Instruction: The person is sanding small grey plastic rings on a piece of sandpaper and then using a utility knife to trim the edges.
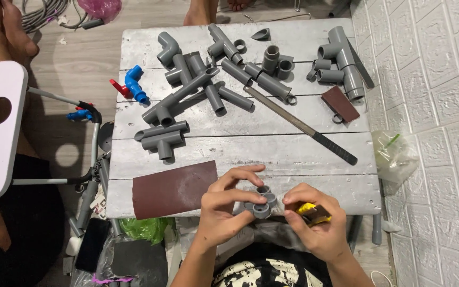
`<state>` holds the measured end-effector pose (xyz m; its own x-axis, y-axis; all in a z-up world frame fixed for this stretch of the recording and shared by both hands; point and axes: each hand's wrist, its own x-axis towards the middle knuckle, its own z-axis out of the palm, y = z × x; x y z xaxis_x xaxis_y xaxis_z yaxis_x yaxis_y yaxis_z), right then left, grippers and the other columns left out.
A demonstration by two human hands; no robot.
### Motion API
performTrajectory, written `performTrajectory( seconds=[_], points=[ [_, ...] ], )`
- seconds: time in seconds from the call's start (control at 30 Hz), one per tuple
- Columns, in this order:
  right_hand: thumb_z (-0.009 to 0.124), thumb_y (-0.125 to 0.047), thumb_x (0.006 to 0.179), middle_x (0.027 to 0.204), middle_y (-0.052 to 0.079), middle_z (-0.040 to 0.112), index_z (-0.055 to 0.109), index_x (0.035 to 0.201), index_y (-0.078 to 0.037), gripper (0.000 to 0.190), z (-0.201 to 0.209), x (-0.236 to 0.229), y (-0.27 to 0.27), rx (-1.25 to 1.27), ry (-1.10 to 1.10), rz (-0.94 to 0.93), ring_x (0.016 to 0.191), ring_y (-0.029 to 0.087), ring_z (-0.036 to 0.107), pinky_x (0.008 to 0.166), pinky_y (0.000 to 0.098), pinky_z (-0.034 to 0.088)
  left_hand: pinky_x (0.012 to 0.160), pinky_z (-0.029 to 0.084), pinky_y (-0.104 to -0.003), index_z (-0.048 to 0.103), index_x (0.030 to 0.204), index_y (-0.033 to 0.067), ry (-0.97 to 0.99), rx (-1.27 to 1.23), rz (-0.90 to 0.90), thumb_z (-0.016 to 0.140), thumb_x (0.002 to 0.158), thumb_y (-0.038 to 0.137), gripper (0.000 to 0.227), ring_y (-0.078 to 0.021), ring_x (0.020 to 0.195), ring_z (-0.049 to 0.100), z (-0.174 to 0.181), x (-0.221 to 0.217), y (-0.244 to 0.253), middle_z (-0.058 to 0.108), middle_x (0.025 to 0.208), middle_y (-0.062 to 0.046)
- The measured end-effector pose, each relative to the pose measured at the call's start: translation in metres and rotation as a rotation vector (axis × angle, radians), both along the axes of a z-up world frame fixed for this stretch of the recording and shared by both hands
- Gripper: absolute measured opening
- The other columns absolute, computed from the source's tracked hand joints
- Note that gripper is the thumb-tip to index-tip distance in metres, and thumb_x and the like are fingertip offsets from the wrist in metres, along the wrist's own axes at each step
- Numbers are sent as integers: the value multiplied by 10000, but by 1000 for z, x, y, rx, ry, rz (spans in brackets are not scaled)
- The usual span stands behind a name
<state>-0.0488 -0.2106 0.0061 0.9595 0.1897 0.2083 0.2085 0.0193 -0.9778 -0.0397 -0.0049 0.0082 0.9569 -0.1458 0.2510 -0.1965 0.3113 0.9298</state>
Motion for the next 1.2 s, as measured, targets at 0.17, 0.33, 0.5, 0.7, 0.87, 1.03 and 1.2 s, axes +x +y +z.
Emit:
performTrajectory(
  seconds=[0.17, 0.33, 0.5, 0.7, 0.87, 1.03, 1.2],
  points=[
    [752, 0, 761, 885, 95, 712, 673, 964, -8, 219, 7, -4, 5, -31, -46, -47, 677, 122, 596, 617, 220, 493, 1164, 445, -513, 774, 914, 167, -144, 85, 65, 751, 672, 6, 291, -301, 1266, 519, -5, -2, 0, 599, 1125, -59],
    [817, -5, 734, 934, 95, 725, 697, 1013, -42, 306, 11, -6, 9, -26, -114, -57, 683, 94, 614, 602, 196, 524, 1063, 479, -428, 785, 893, 176, -186, 72, 90, 823, 759, 59, 182, -237, 1139, 543, -14, -3, -2, 609, 1114, -44],
    [766, -90, 789, 891, 84, 704, 704, 992, -47, 217, 12, -5, 9, -59, -157, -38, 658, 96, 584, 588, 208, 502, 1071, 522, -426, 779, 908, 198, -280, 166, 169, 842, 720, 44, 251, -245, 1153, 564, -18, -6, -2, 668, 1095, -20],
    [400, -500, 1021, 808, 30, 619, 628, 1106, -62, 501, -12, -9, 0, -179, -183, 89, 641, 119, 523, 573, 284, 438, 1054, 503, -427, 755, 881, 186, -456, 376, 399, 832, 767, 134, 147, -240, 1133, 622, -16, -10, 1, 773, 943, 54],
    [561, -215, 956, 763, 20, 667, 596, 1143, -74, 237, -13, -20, 5, -341, -99, 127, 531, 110, 524, 511, 264, 444, 1037, 500, -415, 726, 848, 185, -503, 393, 470, 844, 749, 120, 168, -257, 1135, 647, -19, -10, -2, 786, 910, 59],
    [552, -74, 936, 704, 48, 691, 685, 1026, 10, 181, -2, -14, -3, -132, 119, 190, 543, 108, 594, 507, 224, 503, 1066, 470, -485, 680, 879, 154, -435, 320, 343, 800, 681, 0, 278, -328, 1181, 685, -20, -6, -2, 790, 936, 7],
    [530, -69, 949, 617, 33, 675, 652, 1059, -3, 177, 11, -10, 1, 4, 177, 256, 470, 104, 580, 437, 216, 485, 1117, 525, -513, 637, 945, 151, -279, 59, 220, 758, 708, -55, 337, -360, 1241, 653, -29, -5, -7, 778, 985, -29]
  ],
)
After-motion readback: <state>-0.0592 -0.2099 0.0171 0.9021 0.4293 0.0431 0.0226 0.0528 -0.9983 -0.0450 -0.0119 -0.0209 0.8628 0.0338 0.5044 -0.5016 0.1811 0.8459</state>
